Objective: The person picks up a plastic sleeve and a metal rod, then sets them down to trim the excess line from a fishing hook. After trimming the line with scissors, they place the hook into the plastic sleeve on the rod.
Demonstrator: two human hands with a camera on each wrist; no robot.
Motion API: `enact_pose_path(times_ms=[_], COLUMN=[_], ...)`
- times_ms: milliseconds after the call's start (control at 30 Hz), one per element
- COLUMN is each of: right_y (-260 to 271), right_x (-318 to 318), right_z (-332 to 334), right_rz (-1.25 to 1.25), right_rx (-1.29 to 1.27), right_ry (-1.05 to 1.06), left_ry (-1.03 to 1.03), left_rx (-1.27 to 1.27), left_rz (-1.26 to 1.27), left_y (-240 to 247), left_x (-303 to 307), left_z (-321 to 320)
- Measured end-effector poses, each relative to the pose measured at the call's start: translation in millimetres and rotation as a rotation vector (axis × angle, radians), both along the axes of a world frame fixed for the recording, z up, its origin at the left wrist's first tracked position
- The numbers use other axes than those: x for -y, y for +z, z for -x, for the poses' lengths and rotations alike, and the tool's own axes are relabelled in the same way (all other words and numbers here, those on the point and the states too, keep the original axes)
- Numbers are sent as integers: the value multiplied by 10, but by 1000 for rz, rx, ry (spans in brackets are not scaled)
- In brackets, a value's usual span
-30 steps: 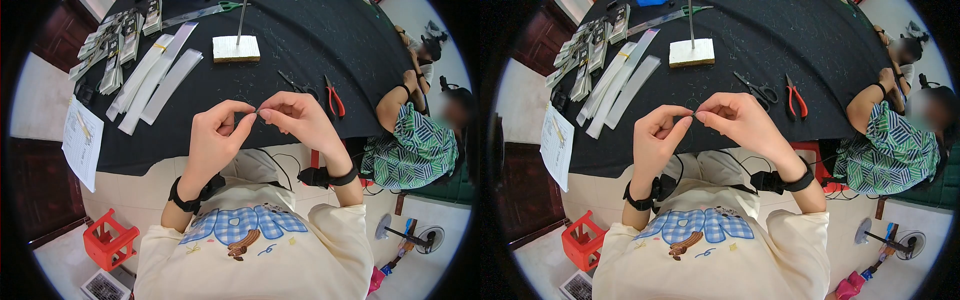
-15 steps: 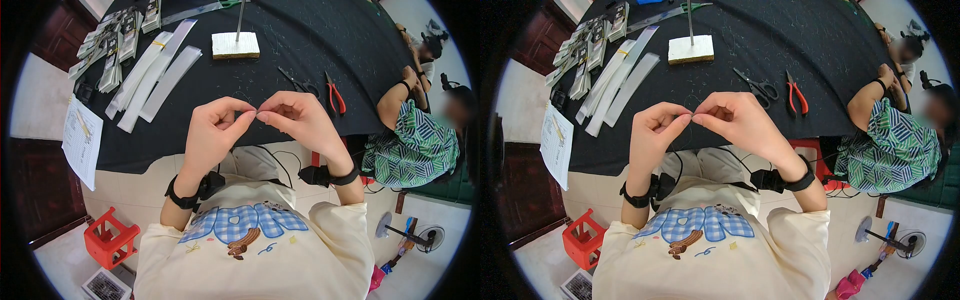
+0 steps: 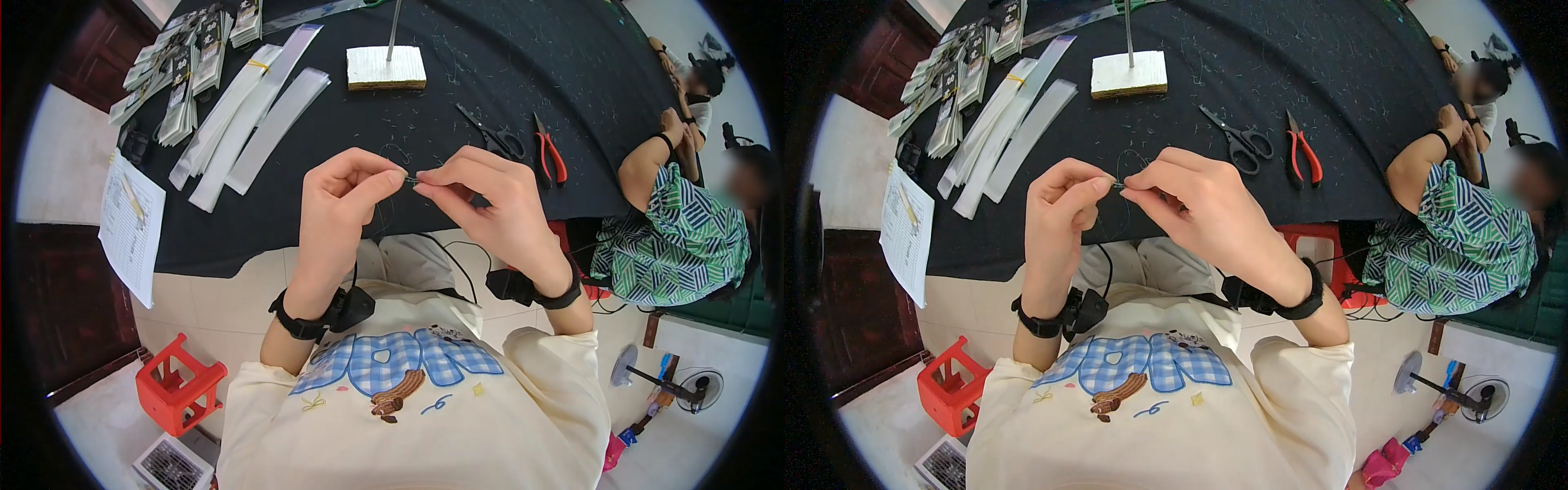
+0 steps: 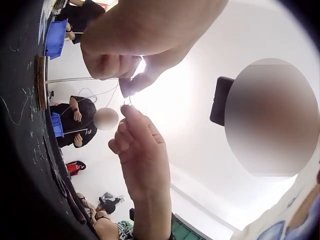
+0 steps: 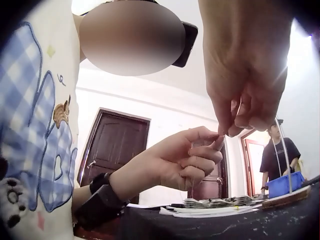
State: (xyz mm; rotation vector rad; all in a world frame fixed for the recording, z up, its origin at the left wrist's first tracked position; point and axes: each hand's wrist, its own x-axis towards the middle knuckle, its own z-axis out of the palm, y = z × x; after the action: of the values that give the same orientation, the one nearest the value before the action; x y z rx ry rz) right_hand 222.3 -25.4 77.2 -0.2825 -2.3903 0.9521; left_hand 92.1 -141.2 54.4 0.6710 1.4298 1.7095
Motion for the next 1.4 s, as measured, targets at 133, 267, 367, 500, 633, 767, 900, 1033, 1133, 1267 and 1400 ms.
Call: enact_pose_path(times_ms=[133, 267, 367, 500, 633, 767, 900, 1033, 1133, 1267, 1400], right_y=[-35, -79, -88, -91, -106, -117, -94, -55, -35, -26, -40], right_x=[4, 12, 11, 15, 12, -2, -12, -14, -18, -31, -36], right_z=[-12, -2, 7, 7, 10, -10, -21, -27, -27, -27, -17], right_rz=[-28, -60, -82, -73, -62, -75, -18, 73, 61, 100, 83], right_rx=[-41, -84, -101, -94, -108, -95, -52, -8, 0, 32, 42], right_ry=[-36, -58, -75, -74, -64, -55, -13, 18, 28, 46, 51], left_ry=[37, 47, 26, 25, -14, -72, -120, -237, -285, -341, -352], left_rx=[138, 167, 192, 198, 232, 143, 152, 292, 285, 299, 367], left_rz=[-58, -67, -66, -78, -57, 31, 57, 63, 88, 120, 103], left_y=[-37, -50, -55, -57, -56, -13, -42, -75, -69, -76, -100], left_x=[-10, -22, -18, -18, -2, -1, 13, 27, 30, 27, 25], left_z=[-21, -57, -66, -76, -56, -12, 44, 124, 147, 183, 194])
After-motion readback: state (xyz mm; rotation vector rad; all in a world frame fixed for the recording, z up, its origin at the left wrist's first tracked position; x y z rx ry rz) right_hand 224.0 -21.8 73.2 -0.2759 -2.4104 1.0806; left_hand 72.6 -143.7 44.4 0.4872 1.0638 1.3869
